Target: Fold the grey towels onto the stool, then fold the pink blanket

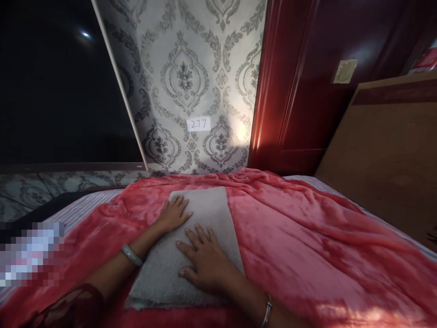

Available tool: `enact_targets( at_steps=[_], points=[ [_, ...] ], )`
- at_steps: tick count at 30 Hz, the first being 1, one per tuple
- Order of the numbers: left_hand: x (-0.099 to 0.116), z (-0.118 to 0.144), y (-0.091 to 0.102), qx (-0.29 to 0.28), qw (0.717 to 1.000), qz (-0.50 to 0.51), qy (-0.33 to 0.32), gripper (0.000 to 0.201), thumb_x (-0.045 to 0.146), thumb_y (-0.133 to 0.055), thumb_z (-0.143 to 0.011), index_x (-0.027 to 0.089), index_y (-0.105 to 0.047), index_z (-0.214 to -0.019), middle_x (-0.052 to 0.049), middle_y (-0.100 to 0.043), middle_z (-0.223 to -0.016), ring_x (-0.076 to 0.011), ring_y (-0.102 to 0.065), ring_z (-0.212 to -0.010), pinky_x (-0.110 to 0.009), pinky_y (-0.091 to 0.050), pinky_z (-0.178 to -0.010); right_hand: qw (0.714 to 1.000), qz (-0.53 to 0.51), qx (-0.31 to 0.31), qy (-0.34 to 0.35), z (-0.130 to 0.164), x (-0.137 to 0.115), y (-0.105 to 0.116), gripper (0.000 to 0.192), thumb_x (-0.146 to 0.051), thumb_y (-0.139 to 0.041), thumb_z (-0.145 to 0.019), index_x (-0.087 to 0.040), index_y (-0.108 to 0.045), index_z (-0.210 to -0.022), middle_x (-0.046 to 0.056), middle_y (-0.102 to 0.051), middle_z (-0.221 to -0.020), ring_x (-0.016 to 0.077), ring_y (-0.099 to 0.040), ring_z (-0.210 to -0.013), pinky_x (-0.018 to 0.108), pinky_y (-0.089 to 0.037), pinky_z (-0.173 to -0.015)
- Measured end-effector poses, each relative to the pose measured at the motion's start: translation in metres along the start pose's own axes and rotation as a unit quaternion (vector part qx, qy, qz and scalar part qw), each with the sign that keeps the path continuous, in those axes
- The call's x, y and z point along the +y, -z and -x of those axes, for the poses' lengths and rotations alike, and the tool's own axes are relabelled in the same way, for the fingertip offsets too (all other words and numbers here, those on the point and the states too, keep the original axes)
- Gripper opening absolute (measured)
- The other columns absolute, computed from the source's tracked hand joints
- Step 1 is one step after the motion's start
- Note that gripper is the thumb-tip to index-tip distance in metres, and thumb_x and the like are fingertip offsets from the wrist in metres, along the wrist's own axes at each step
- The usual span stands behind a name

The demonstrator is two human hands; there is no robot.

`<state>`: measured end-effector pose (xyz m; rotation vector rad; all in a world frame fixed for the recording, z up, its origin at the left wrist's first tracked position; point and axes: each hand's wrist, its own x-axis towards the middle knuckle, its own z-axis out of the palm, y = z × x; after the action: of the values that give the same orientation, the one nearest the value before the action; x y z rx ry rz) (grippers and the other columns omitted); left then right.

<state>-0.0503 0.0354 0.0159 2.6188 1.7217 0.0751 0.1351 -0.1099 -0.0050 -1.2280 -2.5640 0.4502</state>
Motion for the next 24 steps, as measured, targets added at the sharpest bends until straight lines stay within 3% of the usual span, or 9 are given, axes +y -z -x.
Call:
enact_targets(
  at_steps=[4,8,12,14,17,20,24],
  points=[
    [-0.005,-0.024,-0.002,-0.007,1.0,0.02,-0.013,0.07,0.055,-0.037,-0.101,0.019,-0.037,-0.16,-0.018,-0.026,-0.17,-0.0331,-0.021,-0.159,-0.062,-0.015,-0.126,1.0,0.0,0.002,-0.005,0.0,-0.001,-0.001,0.071,-0.064,-0.051,-0.099,-0.037,-0.034,-0.162,0.01,-0.017,-0.173,0.0377,-0.006,-0.16,0.069,-0.008,-0.124],
    [-0.009,-0.03,-0.007,0.006,1.0,0.023,-0.013,0.07,0.055,-0.037,-0.101,0.018,-0.037,-0.161,-0.019,-0.03,-0.168,-0.0335,-0.024,-0.158,-0.062,-0.016,-0.126,1.0,-0.014,0.011,-0.005,0.003,0.001,0.0,0.072,-0.065,-0.053,-0.099,-0.037,-0.035,-0.162,0.007,-0.019,-0.173,0.035,-0.004,-0.16,0.066,-0.007,-0.125],
    [-0.007,-0.028,-0.005,-0.001,1.0,0.015,-0.006,0.071,0.054,-0.036,-0.101,0.017,-0.036,-0.161,-0.019,-0.03,-0.168,-0.0333,-0.025,-0.158,-0.061,-0.018,-0.126,0.999,-0.038,0.026,-0.011,-0.009,0.012,0.015,0.071,-0.06,-0.057,-0.098,-0.027,-0.043,-0.159,0.012,-0.034,-0.167,0.0321,-0.025,-0.157,0.057,-0.019,-0.126],
    [-0.006,-0.028,-0.004,0.003,1.0,0.009,-0.002,0.071,0.054,-0.036,-0.101,0.016,-0.036,-0.161,-0.02,-0.03,-0.168,-0.0336,-0.024,-0.158,-0.061,-0.018,-0.126,0.995,-0.024,0.069,-0.061,-0.025,0.024,0.029,0.069,-0.051,-0.053,-0.102,-0.019,-0.038,-0.161,0.016,-0.034,-0.167,0.0294,-0.028,-0.156,0.053,-0.021,-0.127],
    [-0.005,-0.029,-0.004,0.017,1.0,0.01,-0.005,0.069,0.054,-0.037,-0.101,0.018,-0.038,-0.16,-0.018,-0.031,-0.168,-0.0344,-0.026,-0.158,-0.062,-0.018,-0.125,0.979,0.027,0.122,-0.161,-0.058,0.048,0.049,0.068,-0.046,-0.046,-0.105,-0.016,-0.029,-0.164,0.017,-0.023,-0.171,0.028,-0.017,-0.159,0.052,-0.014,-0.128],
    [-0.007,-0.031,-0.006,0.013,1.0,0.016,-0.006,0.069,0.055,-0.036,-0.101,0.02,-0.039,-0.16,-0.017,-0.032,-0.168,-0.0343,-0.027,-0.157,-0.062,-0.019,-0.125,0.965,0.059,0.115,-0.228,-0.082,0.078,0.057,0.067,-0.049,-0.043,-0.106,-0.02,-0.03,-0.164,0.013,-0.018,-0.172,0.0287,-0.009,-0.161,0.055,-0.008,-0.128],
    [-0.01,-0.033,-0.009,0.004,1.0,0.027,-0.005,0.072,0.06,-0.034,-0.1,0.021,-0.038,-0.161,-0.016,-0.031,-0.169,-0.0337,-0.025,-0.158,-0.061,-0.017,-0.125,0.953,0.045,0.083,-0.286,-0.09,0.111,0.047,0.067,-0.056,-0.037,-0.105,-0.022,-0.032,-0.164,0.011,-0.02,-0.172,0.032,-0.013,-0.16,0.059,-0.017,-0.125]
  ],
)
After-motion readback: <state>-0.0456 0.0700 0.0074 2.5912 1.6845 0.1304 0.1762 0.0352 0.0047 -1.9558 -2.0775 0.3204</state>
